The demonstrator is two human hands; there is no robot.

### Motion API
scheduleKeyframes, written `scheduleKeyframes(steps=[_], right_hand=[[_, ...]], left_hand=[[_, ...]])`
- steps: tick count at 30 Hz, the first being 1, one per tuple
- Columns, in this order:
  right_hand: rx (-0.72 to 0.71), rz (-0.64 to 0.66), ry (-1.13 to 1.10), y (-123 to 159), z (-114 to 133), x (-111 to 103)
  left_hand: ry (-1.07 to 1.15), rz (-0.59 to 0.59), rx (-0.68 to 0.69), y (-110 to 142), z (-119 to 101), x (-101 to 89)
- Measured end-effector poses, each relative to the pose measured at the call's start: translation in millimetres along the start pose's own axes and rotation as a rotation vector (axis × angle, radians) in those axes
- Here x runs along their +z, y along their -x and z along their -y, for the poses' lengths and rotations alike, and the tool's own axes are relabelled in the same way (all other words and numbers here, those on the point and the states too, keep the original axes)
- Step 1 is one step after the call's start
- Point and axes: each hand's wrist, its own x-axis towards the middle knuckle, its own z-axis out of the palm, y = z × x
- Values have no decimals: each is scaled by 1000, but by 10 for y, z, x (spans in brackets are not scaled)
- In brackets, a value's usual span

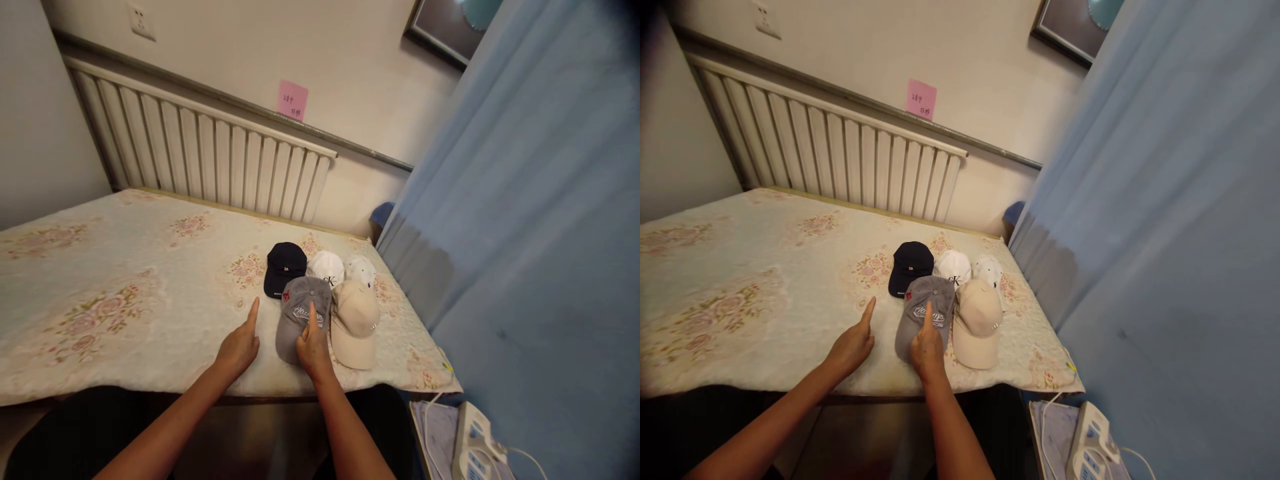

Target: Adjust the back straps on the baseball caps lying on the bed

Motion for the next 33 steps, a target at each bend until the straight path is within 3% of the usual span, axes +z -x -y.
scheduleKeyframes(steps=[16,22,27,30,33], right_hand=[[96,31,-61,-13,-92,-65],[119,47,-68,-60,-109,-134],[193,46,-29,-65,-304,-215],[255,-21,-5,-36,-474,-269],[322,-138,10,41,-661,-270]], left_hand=[[59,6,24,-59,-43,110],[86,-5,33,-181,-106,183],[100,20,35,-364,-129,296],[258,17,11,-538,-103,381],[646,0,-157,-758,-79,477]])
